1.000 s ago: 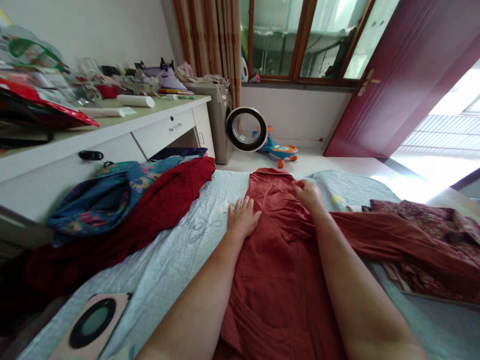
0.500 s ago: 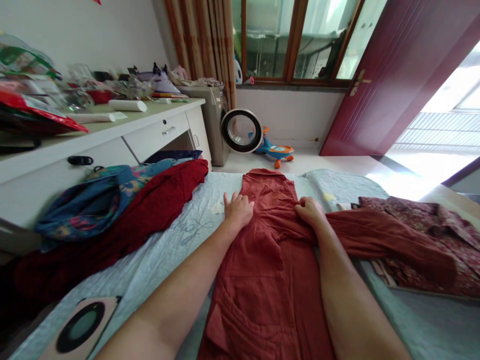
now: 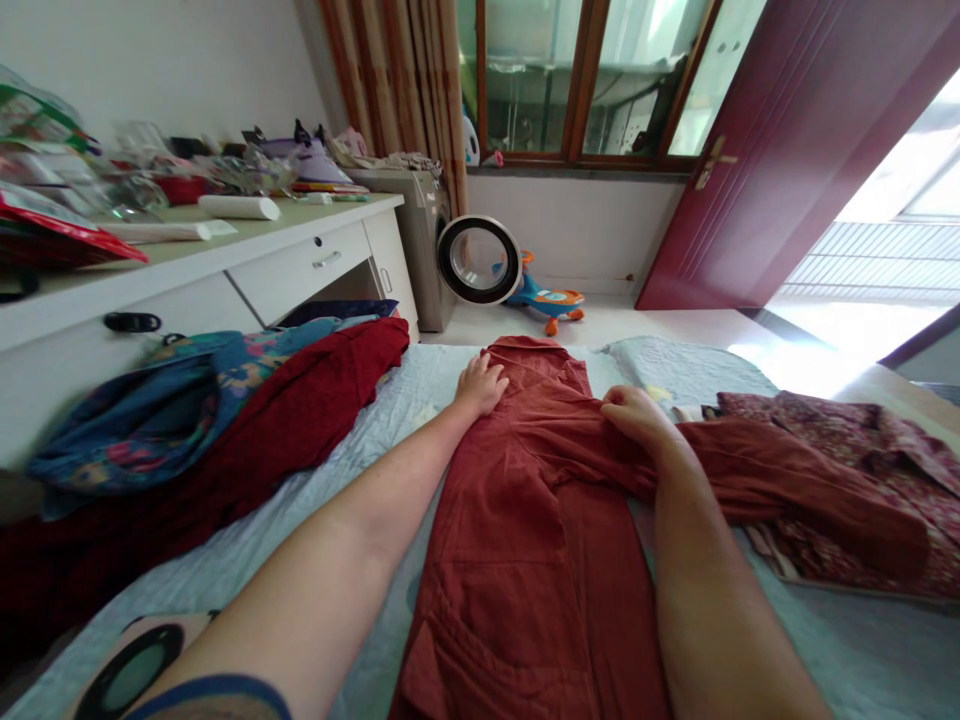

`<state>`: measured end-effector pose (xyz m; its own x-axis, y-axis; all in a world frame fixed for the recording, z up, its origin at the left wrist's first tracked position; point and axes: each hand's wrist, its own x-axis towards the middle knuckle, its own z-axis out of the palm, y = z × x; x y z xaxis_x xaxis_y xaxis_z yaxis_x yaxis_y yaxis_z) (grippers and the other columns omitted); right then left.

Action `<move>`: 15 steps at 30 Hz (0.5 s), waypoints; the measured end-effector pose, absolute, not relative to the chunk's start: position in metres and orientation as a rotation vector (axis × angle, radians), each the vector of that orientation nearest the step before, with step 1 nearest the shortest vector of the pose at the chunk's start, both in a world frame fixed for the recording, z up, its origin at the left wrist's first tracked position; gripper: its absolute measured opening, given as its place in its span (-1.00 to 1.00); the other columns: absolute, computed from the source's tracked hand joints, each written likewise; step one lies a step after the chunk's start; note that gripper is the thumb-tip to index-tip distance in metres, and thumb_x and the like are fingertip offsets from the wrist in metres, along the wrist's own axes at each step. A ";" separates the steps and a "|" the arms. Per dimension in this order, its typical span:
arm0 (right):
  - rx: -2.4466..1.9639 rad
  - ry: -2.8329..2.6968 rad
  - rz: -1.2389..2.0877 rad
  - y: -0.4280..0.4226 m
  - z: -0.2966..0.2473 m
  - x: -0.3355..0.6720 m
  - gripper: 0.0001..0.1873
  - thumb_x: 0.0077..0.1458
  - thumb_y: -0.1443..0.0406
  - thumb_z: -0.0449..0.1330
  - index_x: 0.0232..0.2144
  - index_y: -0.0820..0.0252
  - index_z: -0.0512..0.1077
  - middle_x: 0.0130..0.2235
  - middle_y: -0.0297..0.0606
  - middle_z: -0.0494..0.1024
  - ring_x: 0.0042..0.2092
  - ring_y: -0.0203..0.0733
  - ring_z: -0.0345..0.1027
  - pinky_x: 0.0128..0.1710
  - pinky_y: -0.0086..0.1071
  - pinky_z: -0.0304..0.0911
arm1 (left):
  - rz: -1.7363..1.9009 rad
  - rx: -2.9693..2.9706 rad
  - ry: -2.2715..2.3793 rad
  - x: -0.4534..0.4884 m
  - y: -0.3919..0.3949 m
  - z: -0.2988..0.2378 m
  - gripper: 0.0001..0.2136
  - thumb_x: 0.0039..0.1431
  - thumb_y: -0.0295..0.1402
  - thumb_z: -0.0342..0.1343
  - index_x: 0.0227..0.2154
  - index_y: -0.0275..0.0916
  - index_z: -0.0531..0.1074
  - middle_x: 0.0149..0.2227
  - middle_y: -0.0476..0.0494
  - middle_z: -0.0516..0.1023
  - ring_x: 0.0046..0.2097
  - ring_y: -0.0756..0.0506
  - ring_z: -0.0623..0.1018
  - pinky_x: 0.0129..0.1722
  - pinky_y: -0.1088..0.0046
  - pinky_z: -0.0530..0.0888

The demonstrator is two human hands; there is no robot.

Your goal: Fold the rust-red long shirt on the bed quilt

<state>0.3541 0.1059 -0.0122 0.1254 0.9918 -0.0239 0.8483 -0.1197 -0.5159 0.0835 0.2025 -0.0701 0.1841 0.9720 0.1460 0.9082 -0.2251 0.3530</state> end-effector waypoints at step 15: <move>-2.113 -1.878 0.479 0.111 -0.031 0.358 -0.79 0.08 0.26 0.14 -0.38 0.27 0.54 -0.43 -0.25 0.53 -0.40 -0.28 0.31 -0.39 -0.46 0.10 | 0.588 2.118 1.753 0.071 0.229 -0.055 -0.68 0.04 -0.56 0.04 -0.16 -0.16 0.54 -0.04 -0.14 0.54 0.02 -0.17 0.47 0.06 0.28 0.37</move>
<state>0.3580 0.1105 -0.0310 0.1034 0.9926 -0.0639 0.9021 -0.1206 -0.4142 0.0707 0.2292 -0.0553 0.1580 0.9819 0.1044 0.8463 -0.1892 0.4980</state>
